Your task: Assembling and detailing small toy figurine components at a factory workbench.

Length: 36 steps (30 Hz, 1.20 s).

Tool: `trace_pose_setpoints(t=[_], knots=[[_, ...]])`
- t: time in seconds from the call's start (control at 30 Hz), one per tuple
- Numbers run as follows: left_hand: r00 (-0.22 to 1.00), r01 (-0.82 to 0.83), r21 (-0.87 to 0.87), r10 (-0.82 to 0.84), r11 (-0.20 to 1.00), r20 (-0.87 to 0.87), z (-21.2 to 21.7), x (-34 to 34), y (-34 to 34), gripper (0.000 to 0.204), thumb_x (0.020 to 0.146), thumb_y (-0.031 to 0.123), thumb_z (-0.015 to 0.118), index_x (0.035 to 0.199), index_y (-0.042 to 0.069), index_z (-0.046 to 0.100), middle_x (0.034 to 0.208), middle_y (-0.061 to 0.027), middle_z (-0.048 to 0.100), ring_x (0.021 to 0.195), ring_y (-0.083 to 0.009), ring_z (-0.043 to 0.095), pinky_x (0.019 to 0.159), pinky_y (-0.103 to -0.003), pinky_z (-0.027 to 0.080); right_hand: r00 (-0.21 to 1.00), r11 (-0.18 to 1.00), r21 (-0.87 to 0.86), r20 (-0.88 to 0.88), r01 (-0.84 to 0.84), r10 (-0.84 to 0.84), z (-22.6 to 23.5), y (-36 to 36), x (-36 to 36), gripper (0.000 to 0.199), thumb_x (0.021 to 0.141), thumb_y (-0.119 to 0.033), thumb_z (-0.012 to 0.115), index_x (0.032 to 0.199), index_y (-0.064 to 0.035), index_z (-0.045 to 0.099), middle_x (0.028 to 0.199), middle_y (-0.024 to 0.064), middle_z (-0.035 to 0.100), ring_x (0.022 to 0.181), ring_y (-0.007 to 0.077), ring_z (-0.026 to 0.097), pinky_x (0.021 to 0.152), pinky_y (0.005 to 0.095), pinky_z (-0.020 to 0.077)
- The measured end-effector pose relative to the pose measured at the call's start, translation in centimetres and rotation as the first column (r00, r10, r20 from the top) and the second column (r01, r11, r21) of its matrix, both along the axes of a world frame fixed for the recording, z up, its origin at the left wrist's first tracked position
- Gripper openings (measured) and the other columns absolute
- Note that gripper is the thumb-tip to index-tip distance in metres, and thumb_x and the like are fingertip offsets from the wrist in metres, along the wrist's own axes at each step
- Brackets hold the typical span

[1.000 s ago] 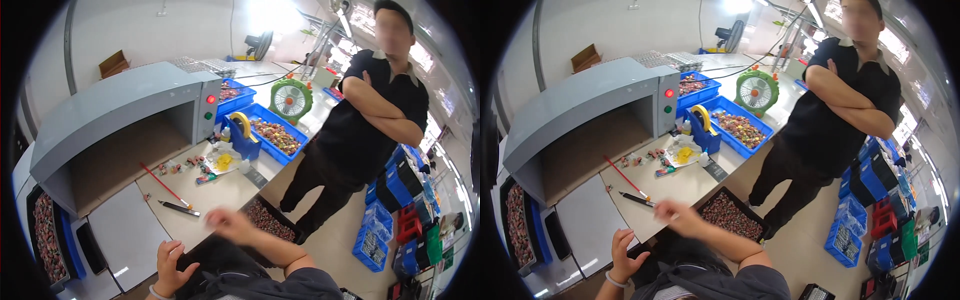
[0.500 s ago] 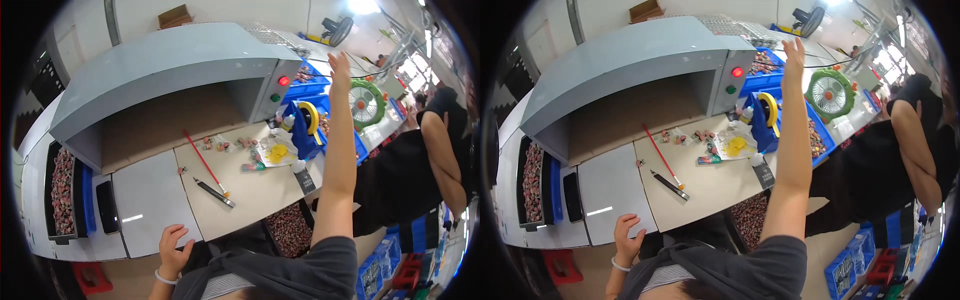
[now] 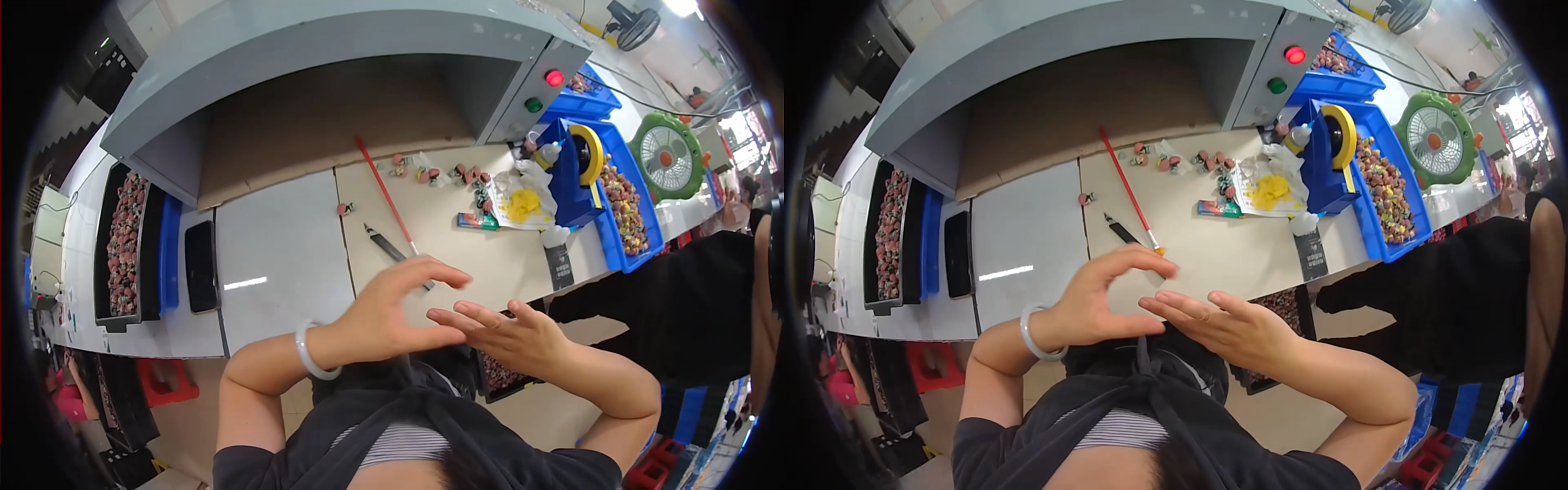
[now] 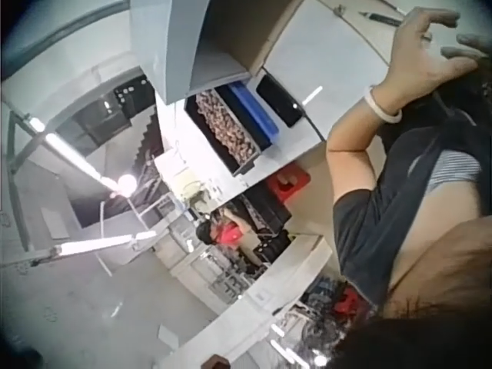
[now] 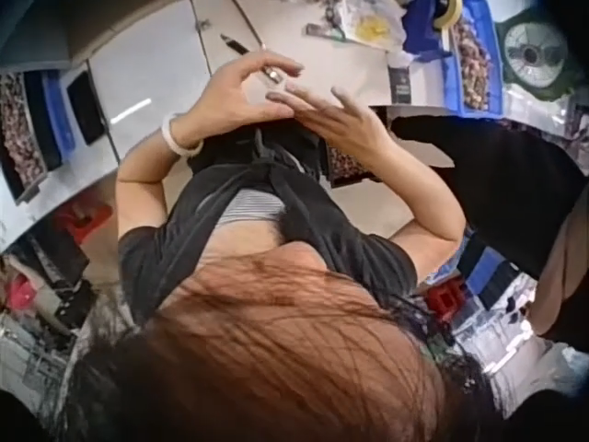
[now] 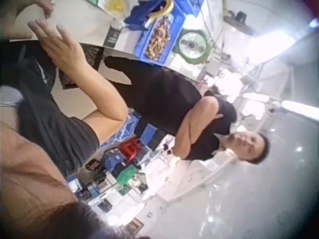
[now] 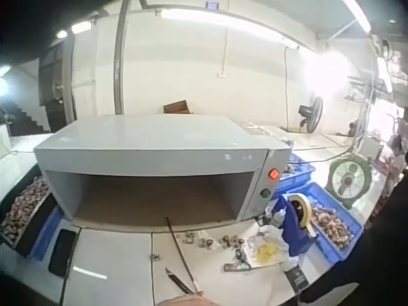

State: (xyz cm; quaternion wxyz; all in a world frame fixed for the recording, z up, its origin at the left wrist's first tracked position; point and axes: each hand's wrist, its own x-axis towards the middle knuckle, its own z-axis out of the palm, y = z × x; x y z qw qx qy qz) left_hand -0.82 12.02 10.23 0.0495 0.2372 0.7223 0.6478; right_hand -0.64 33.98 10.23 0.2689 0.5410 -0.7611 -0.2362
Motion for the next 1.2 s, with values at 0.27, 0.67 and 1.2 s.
trace_pose_setpoints(t=[0.27, 0.67, 1.2], knots=[[0.977, 0.149, -0.003, -0.146, 0.989, 0.155, -1.1, 1.3, 1.8, 0.04, 0.061, 0.016, 0.08, 0.094, 0.005, 0.061, 0.092, -0.0061, 0.06, 0.091, -0.0197, 0.055, 0.081, -0.03, 0.042, 0.994, 0.991, 0.129, -0.105, -0.025, 0.038, 0.5, 0.0, 1.1, 0.056, 0.084, -0.034, 0.034, 0.139, -0.0228, 0.025, 0.145, -0.0075, 0.02, 0.134, 0.0029, 0.009, 0.107, 0.0446, -0.0039], [0.999, 0.026, 0.113, -0.024, 0.993, -0.023, -0.8, 3.5, 1.9, 0.023, 0.063, 0.009, 0.078, 0.081, 0.005, 0.065, 0.081, -0.0035, 0.063, 0.085, -0.0219, 0.056, 0.08, -0.033, 0.042, 0.983, 0.963, 0.262, -0.148, -0.065, 0.107, 0.8, 0.4, 2.5, 0.064, 0.081, -0.013, 0.047, 0.14, -0.0165, 0.023, 0.148, -0.0012, 0.006, 0.135, 0.0072, -0.003, 0.109, 0.0364, -0.0079], [0.999, 0.029, 0.136, -0.023, 0.99, -0.045, -0.9, 3.7, 2.4, 0.025, 0.06, 0.007, 0.079, 0.081, 0.008, 0.065, 0.077, -0.002, 0.063, 0.082, -0.0209, 0.055, 0.078, -0.032, 0.041, 0.978, 0.975, 0.22, -0.195, -0.031, 0.075, 0.9, 0.7, 2.7, 0.065, 0.082, -0.012, 0.043, 0.141, -0.0153, 0.016, 0.148, -0.0029, 0.002, 0.133, 0.0036, -0.001, 0.109, 0.0317, -0.0059]])
